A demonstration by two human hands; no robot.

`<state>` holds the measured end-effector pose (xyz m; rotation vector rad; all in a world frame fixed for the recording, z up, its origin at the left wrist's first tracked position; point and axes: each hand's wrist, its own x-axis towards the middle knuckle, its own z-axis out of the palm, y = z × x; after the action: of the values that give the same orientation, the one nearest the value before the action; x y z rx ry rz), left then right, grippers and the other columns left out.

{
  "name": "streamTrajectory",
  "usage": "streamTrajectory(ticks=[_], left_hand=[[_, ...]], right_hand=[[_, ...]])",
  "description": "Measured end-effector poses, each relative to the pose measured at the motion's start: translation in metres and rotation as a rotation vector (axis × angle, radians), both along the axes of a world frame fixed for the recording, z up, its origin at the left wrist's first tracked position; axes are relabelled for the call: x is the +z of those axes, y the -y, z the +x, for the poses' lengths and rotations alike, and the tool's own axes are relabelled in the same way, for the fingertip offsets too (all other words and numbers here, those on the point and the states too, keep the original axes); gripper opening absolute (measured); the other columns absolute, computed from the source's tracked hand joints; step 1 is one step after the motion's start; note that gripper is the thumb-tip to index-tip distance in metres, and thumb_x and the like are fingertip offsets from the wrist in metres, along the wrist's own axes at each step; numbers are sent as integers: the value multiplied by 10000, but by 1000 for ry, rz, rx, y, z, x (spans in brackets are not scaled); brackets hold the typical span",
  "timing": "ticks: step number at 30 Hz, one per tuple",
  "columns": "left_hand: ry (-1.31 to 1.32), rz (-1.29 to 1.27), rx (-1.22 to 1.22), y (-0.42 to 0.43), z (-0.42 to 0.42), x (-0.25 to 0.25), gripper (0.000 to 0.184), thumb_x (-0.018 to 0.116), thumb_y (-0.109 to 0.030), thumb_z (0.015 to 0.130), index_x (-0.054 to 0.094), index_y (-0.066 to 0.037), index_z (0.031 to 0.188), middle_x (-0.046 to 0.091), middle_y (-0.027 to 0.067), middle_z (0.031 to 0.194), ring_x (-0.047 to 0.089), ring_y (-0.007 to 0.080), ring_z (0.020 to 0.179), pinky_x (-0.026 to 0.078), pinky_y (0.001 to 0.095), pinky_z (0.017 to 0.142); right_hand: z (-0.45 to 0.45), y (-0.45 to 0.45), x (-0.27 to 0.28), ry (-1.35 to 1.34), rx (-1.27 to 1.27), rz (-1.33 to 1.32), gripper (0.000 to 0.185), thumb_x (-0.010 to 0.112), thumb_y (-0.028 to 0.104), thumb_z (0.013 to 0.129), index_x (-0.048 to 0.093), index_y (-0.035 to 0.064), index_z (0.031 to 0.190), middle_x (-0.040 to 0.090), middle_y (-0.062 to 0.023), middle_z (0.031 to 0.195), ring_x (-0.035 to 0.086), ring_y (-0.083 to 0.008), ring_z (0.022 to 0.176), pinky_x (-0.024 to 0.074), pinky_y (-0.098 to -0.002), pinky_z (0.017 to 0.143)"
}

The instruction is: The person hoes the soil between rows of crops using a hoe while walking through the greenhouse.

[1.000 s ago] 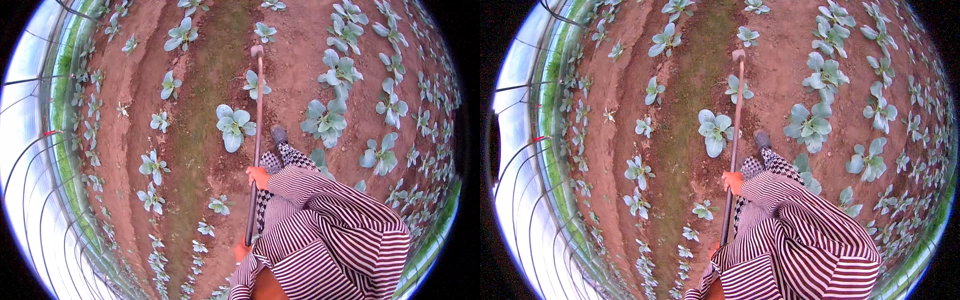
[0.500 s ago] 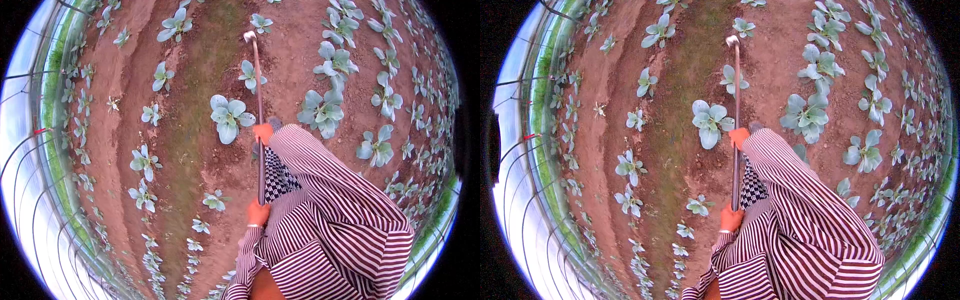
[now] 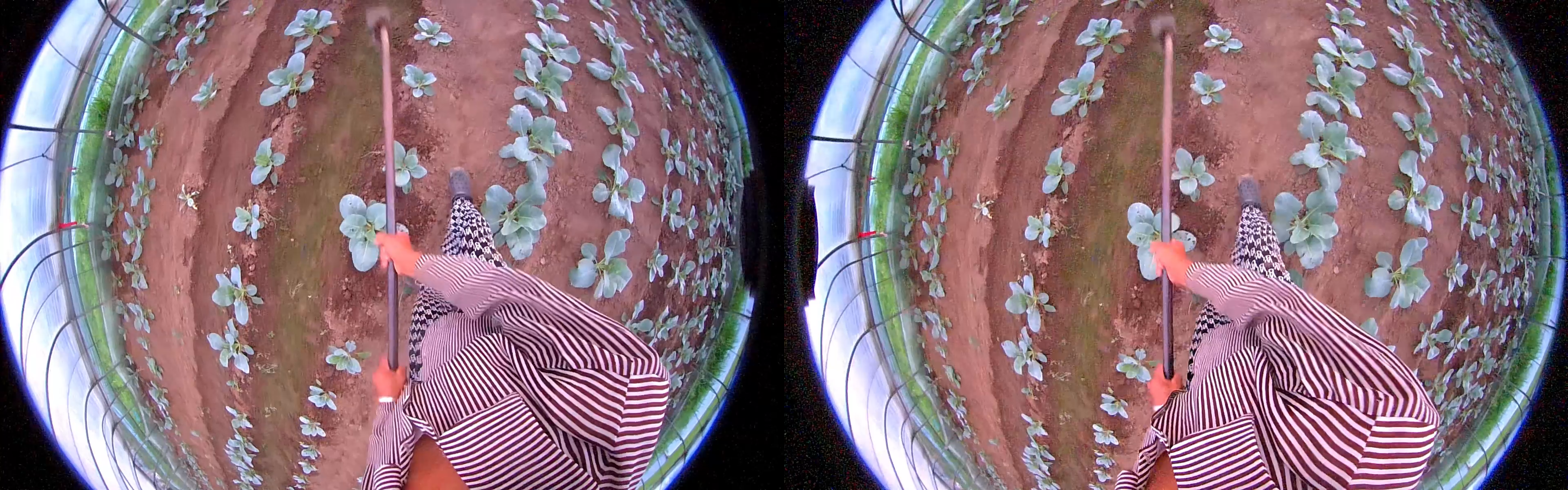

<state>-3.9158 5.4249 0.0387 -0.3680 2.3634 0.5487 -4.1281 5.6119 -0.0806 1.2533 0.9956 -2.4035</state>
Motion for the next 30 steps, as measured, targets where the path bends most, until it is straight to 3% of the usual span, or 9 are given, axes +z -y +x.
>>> streamTrajectory(ticks=[7,13,15,16,20,22,23,24,30], left_hand=[[-218,313,31,-167,-154,-35,215,584,-192,676,511,-24,789,553,192,641,567,355,622,432,411,567],[118,533,234,-305,-222,-39,109,552,-102,699,494,-11,712,521,91,546,506,167,438,399,316,424],[328,554,289,-323,-229,-14,88,547,-81,696,487,-19,711,499,54,517,473,130,393,364,287,367],[469,564,326,-324,-226,-6,84,548,-73,693,484,-24,716,485,35,502,452,114,370,341,272,339],[243,329,102,-279,-187,-3,171,571,-153,661,488,-16,720,509,73,528,482,159,421,371,313,396],[407,199,133,-279,-212,60,241,581,-193,629,546,-8,779,552,125,610,541,215,557,435,357,530],[249,24,-83,-258,-192,59,271,573,-173,638,564,-11,855,553,129,628,542,207,571,444,337,557],[255,232,-58,-244,-194,77,310,601,-173,638,567,-13,901,572,148,656,569,240,599,453,340,576],[226,28,-72,-199,-157,53,369,678,-224,620,573,-39,921,596,165,711,595,295,668,464,355,606]], right_hand=[[-175,-164,62,-205,67,433,203,584,123,694,487,-27,597,499,-89,461,493,-162,367,388,-318,315],[-237,-296,-32,2,487,821,357,496,281,689,540,-4,478,543,-136,467,564,-243,470,468,-342,541],[-201,-307,-78,142,522,816,355,496,269,699,555,-1,477,540,-123,451,561,-248,451,465,-352,505],[-178,-306,-70,184,504,686,347,521,243,714,559,-20,491,540,-128,450,562,-245,429,468,-354,477],[-150,-272,-82,168,130,274,216,536,87,691,490,-36,520,494,-131,433,476,-235,326,354,-375,299],[-144,-249,-32,257,43,213,180,536,77,674,479,-39,548,470,-131,434,460,-241,317,345,-381,292],[-130,-238,-23,197,83,160,153,573,58,692,475,-25,609,478,-108,462,464,-222,321,361,-380,283],[-130,-227,-8,356,121,145,166,576,64,694,461,-13,602,456,-100,449,446,-228,310,352,-392,280],[-117,-201,-31,155,-29,-178,167,576,64,689,431,26,615,415,-73,443,398,-183,327,353,-356,299]])
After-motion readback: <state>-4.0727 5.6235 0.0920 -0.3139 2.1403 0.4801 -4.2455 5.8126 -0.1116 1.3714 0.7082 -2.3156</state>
